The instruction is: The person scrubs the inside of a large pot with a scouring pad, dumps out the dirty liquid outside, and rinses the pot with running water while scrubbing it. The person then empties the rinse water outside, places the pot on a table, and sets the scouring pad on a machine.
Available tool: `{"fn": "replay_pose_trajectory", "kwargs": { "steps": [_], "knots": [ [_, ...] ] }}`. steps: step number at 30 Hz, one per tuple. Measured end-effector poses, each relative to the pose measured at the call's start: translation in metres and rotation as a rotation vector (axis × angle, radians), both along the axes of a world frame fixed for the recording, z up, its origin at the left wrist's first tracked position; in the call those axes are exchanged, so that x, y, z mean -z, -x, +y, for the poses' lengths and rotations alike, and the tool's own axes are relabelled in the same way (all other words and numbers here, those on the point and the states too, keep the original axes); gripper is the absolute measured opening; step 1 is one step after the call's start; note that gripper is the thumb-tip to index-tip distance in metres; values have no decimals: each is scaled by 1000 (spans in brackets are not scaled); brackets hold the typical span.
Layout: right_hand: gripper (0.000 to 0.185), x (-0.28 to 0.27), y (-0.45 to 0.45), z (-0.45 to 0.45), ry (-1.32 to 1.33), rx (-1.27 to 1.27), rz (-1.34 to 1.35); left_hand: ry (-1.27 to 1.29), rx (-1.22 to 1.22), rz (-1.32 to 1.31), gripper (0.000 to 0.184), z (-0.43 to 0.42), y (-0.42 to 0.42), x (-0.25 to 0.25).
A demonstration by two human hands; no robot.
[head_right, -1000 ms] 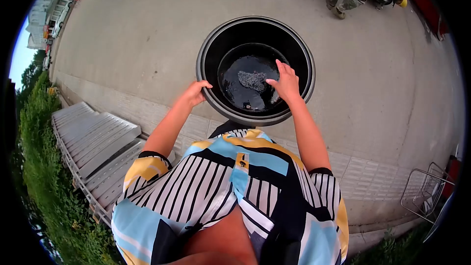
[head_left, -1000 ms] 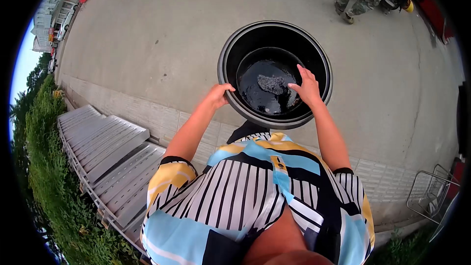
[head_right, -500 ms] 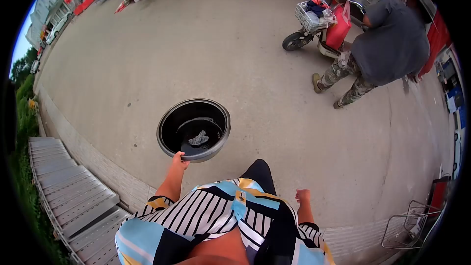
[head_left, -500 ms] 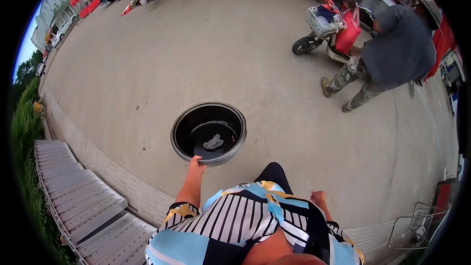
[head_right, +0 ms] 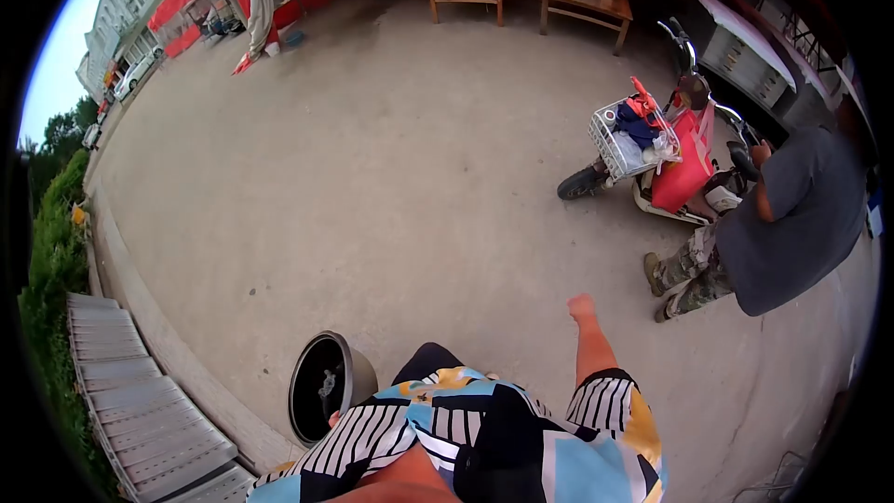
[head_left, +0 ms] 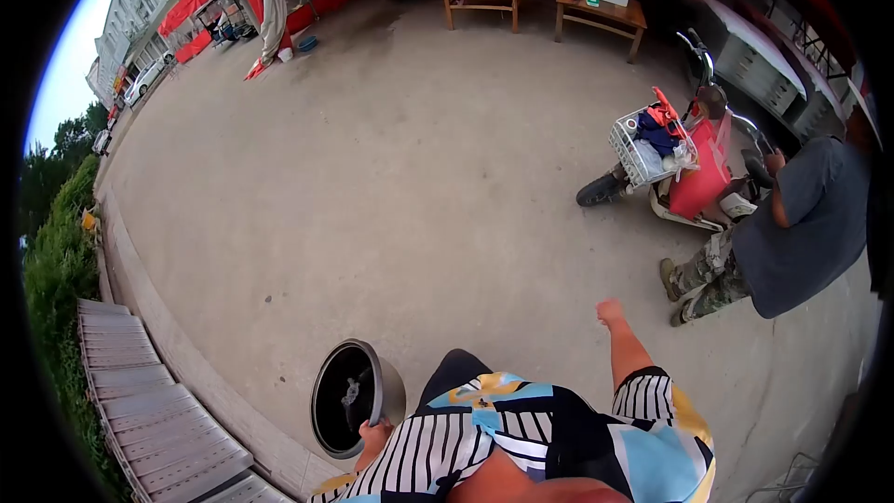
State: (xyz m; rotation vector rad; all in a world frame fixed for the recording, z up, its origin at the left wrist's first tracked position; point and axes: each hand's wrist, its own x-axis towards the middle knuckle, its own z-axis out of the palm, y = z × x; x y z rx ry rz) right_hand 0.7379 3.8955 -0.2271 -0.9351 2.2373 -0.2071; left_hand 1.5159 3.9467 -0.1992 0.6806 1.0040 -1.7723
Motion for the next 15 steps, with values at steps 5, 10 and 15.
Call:
{"fn": "replay_pose_trajectory", "kwargs": {
  "steps": [5,10,15],
  "knots": [
    [22,-143,-21,-295,566,119,-353,-63,-43,-49,33,-106,45,9],
    [25,-124,-33,-392,245,81,-390,-70,-60,3,43,-271,92,28],
    [19,-37,40,-375,-288,-107,-228,-246,-235,59,59,-459,145,21]
  ]
}}
